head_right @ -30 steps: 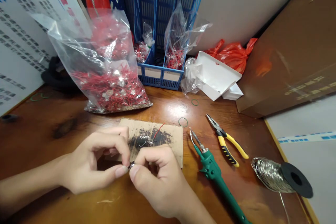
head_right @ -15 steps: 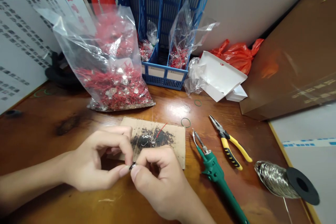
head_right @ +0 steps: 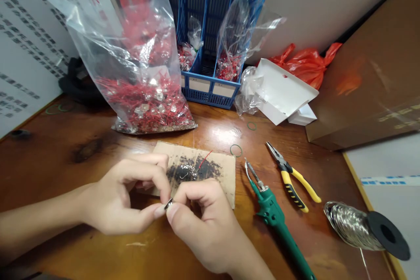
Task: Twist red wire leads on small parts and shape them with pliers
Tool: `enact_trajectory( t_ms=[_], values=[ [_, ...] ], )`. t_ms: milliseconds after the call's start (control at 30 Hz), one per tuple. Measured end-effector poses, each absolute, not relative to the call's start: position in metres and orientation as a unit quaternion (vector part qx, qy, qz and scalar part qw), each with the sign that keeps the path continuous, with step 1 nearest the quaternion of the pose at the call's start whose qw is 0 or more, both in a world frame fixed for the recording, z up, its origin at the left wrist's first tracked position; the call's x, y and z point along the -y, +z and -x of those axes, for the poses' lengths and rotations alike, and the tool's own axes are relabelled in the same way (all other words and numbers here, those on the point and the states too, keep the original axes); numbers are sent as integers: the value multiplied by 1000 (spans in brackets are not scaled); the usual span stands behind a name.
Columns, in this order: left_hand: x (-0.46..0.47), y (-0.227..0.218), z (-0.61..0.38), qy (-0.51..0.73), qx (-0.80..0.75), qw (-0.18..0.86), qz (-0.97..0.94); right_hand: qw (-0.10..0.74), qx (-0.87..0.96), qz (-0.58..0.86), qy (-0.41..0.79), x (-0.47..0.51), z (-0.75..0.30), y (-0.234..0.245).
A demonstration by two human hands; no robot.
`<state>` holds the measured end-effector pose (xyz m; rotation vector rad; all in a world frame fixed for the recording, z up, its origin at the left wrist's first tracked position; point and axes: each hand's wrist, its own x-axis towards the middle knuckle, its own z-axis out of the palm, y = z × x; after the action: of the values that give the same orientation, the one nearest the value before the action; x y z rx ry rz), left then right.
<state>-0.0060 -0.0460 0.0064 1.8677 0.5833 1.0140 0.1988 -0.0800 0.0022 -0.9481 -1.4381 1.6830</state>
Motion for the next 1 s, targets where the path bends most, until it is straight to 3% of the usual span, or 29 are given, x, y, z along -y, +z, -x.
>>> enact_trajectory(
  t_ms=[500, 1000],
  values=[
    [48, 8, 4, 408, -225, 475, -746, 384, 515, 307, 702, 84, -205, -9],
    [49, 4, 4, 411, -209, 470, -753, 360, 568, 367, 643, 83, -198, -1]
  ],
)
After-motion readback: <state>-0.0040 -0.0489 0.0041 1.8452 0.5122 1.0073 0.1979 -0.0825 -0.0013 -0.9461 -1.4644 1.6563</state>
